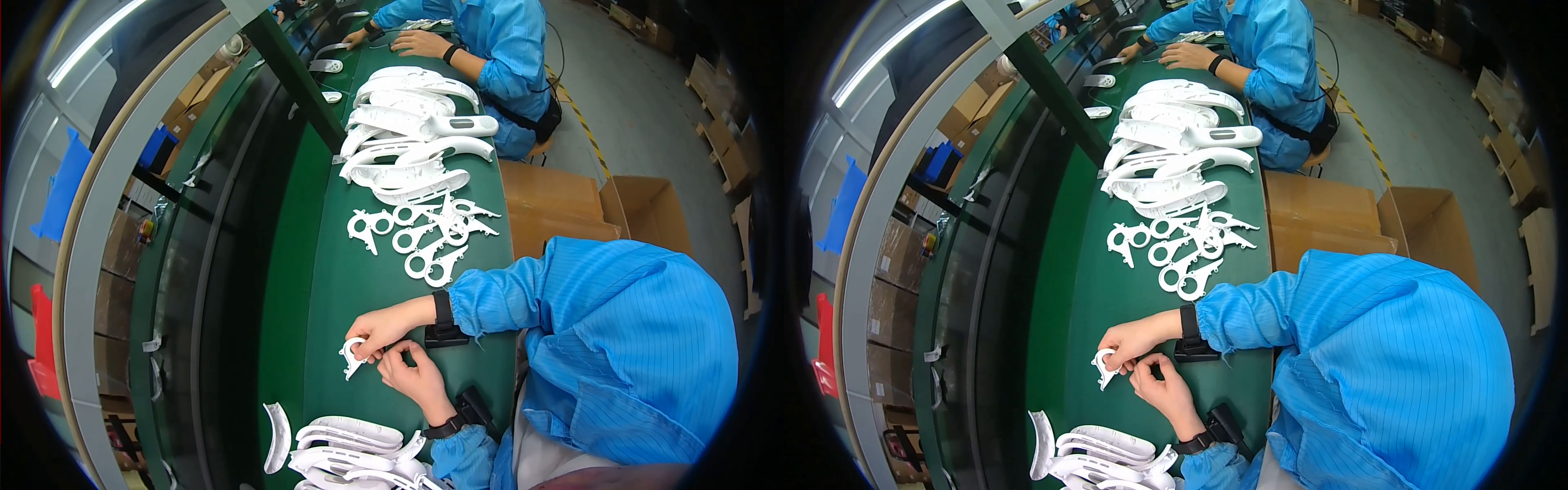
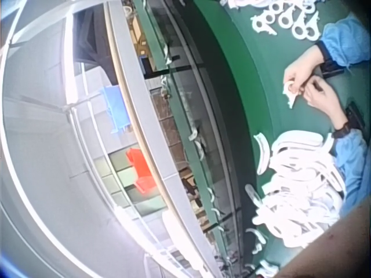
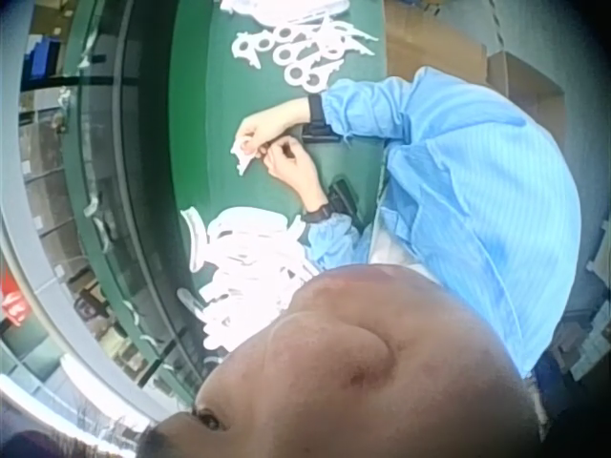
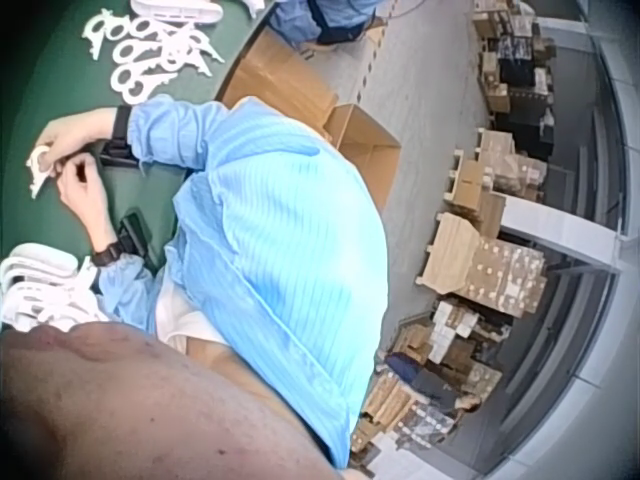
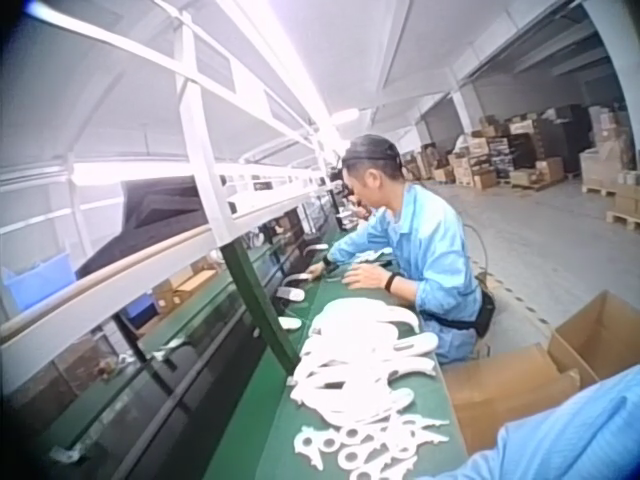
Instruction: Assembling small plastic housing and mesh components for neck fans at a factory assembly line.
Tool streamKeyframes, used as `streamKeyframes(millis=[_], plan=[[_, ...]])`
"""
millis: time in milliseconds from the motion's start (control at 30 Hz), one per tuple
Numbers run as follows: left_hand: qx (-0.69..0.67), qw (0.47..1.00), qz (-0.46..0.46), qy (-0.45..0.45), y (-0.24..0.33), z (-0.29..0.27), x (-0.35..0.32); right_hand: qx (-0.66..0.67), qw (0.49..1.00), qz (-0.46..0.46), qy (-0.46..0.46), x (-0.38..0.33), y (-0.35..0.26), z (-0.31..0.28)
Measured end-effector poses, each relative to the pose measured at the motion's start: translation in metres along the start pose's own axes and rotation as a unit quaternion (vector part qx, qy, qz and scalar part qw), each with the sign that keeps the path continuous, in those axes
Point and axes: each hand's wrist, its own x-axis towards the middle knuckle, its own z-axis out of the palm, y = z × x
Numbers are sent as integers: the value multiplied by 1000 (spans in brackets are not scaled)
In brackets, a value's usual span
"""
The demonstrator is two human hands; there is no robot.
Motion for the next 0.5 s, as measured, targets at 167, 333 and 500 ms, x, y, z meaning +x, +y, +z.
streamKeyframes(millis=[167,333,500], plan=[[2,1000,5,-2,1,0,0,-1,1000,0,-1,0,0,0],[4,1000,5,0,1,1,0,3,1000,4,0,-1,0,1],[6,1000,11,3,1,1,0,-1,1000,1,-3,0,2,1]])
